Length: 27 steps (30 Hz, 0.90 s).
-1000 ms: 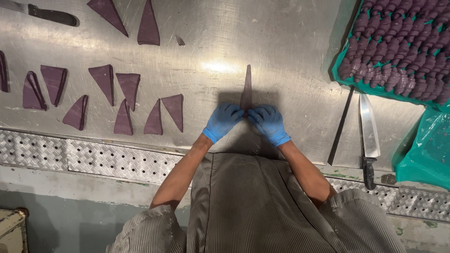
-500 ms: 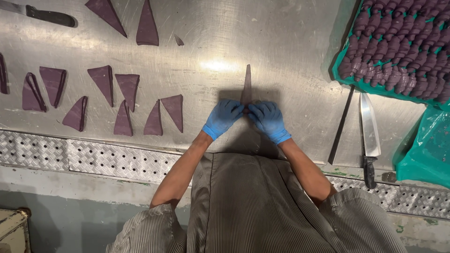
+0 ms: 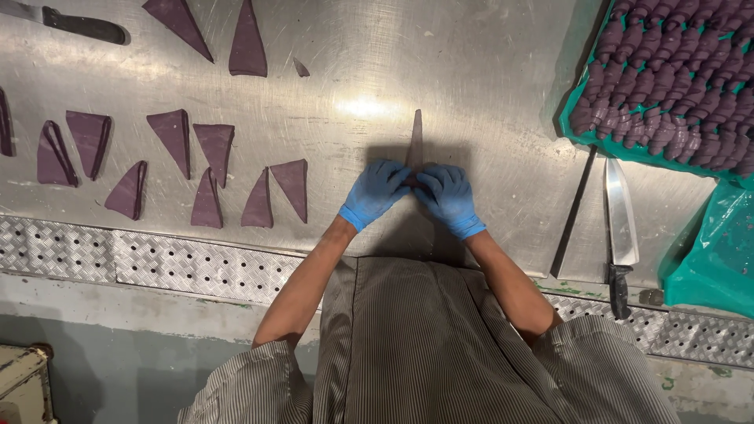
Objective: Rolling triangular pieces of purple dough into small rolls and placing them in an organized grid on a lined tray.
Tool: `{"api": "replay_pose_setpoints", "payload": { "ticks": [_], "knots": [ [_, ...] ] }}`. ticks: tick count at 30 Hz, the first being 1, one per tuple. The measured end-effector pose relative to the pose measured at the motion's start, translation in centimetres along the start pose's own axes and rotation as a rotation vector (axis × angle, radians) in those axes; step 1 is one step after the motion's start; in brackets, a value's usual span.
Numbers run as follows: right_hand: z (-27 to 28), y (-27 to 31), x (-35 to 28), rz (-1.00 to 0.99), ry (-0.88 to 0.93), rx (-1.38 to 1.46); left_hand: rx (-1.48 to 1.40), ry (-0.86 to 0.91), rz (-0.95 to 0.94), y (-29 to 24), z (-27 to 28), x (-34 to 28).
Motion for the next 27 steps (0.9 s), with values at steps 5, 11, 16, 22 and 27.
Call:
{"api": "replay_pose_setpoints", "payload": {
  "ticks": [5,11,16,22,27],
  "knots": [
    [0.4,-0.6,1.1,-0.027,0.003,0.011,0.041,-0.026,-0.022,1.1,-0.8,0.0],
    [-0.3,-1.0,1.4,0.011,0.044,-0.005,0.015,-0.024,-0.004,0.8,0.0,1.3],
    [0.0,-2.1,2.4,-0.041,0.056,0.058,0.033,0.041,0.041,1.6,-0.6,2.1],
    [0.0,-2.7,3.7,0.0,0.054,0.033,0.027,0.023,0.041,1.5,0.2,3.3],
    [-0.4,-3.3,4.2,0.026,0.057,0.068,-0.032,-0.025,-0.008,-0.2,3.1,5.6]
  ]
}}
Point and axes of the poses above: each hand's wrist, its own x-axis towards the middle knuckle, its own z-axis out of the back of the hand, y = z × x, the point moved 7 cm from there along x, towards the middle knuckle, and after that the axes turned 13 degrees about -x, right-handed, at the moved point
